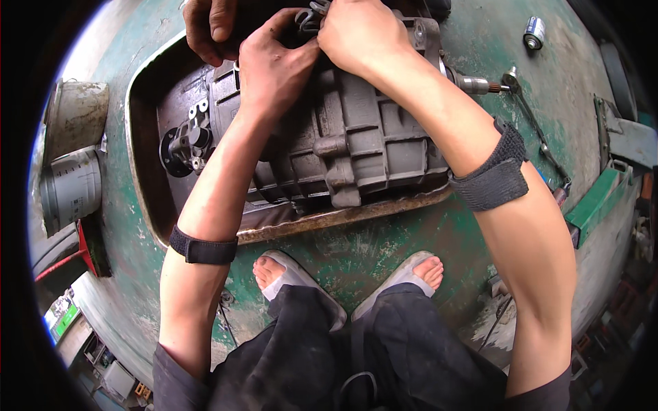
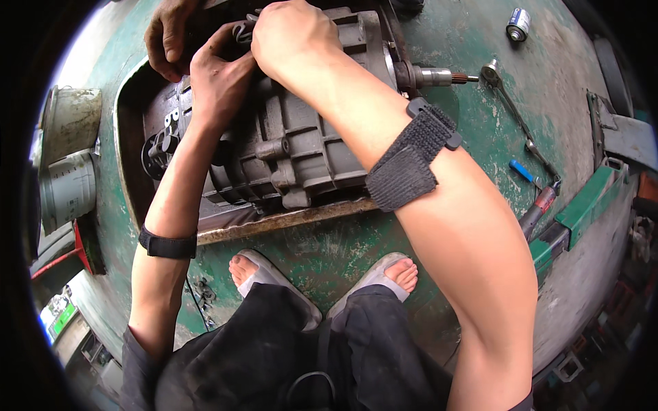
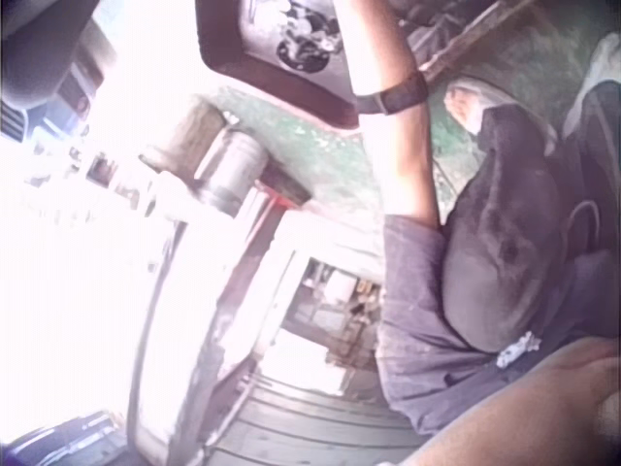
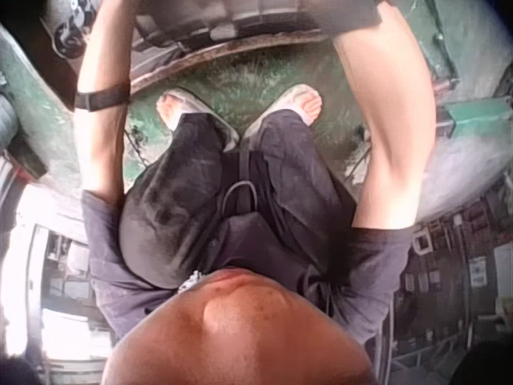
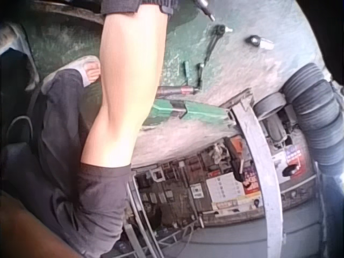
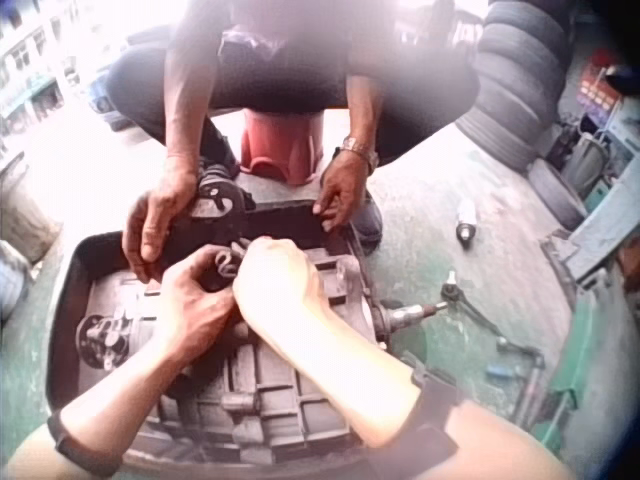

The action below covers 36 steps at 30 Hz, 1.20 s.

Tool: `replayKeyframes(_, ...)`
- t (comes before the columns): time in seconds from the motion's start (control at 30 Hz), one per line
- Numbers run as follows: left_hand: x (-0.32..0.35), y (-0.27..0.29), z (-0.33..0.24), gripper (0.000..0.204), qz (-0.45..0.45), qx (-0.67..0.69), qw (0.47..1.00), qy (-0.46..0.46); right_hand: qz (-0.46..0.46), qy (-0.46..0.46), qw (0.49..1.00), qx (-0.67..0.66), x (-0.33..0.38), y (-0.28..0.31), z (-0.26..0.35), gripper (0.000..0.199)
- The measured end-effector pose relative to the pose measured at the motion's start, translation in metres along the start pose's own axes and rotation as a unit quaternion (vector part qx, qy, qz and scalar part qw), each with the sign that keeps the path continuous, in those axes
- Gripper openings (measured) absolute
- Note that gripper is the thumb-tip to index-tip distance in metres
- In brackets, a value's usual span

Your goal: The person unscrews bolts from a gearbox using a power tool and then uses a wrench and a screwdriver to pry off a component, placing small metal parts on the floor.

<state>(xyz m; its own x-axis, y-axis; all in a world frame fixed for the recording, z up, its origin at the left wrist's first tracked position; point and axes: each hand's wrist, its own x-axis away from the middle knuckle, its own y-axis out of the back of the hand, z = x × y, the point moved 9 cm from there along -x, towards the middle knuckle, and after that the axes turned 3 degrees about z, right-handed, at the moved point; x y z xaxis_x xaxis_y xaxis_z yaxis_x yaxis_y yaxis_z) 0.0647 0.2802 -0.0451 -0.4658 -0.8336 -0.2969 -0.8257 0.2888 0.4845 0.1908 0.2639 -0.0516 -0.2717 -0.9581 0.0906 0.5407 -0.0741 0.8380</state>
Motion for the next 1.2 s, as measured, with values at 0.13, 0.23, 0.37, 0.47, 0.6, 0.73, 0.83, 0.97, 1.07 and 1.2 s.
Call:
replayKeyframes(0.13,-0.003,0.002,-0.003,0.036,0.016,-0.032,0.999,-0.006,-0.068,0.054,0.996,-0.001,0.021,0.013,0.007,0.029)
replayKeyframes(0.23,-0.003,-0.002,-0.001,0.031,0.013,0.075,0.997,0.033,-0.003,0.036,0.999,-0.002,0.01,0.012,0.004,0.032)
replayKeyframes(0.37,-0.001,-0.005,0.0,0.025,0.009,0.087,0.994,0.072,0.063,0.16,0.969,0.179,-0.025,0.006,0.034,0.031)
replayKeyframes(0.47,-0.002,-0.004,-0.004,0.023,0.0,0.065,0.996,0.063,0.254,0.236,0.857,0.382,-0.027,-0.033,0.026,0.032)
replayKeyframes(0.6,-0.002,-0.005,-0.005,0.018,0.006,0.105,0.993,0.058,0.01,0.051,0.996,0.067,-0.028,0.002,0.007,0.028)
replayKeyframes(0.73,0.0,-0.009,0.0,0.018,0.012,0.142,0.986,0.084,-0.06,0.051,0.994,0.071,0.0,0.004,0.014,0.028)
replayKeyframes(0.83,-0.001,-0.009,-0.002,0.022,0.017,0.106,0.992,0.071,-0.077,0.054,0.994,0.059,0.017,0.01,0.007,0.028)
replayKeyframes(0.97,-0.003,-0.008,0.0,0.028,0.004,0.164,0.984,0.072,-0.032,0.001,0.999,-0.004,-0.002,0.018,-0.005,0.029)
replayKeyframes(1.07,-0.004,-0.004,-0.002,0.028,0.0,0.059,0.997,0.059,0.236,0.105,0.955,0.146,-0.033,-0.017,0.012,0.024)
replayKeyframes(1.2,-0.004,-0.005,0.0,0.027,0.015,0.052,0.996,0.067,0.265,0.092,0.933,0.224,-0.047,-0.034,0.014,0.022)
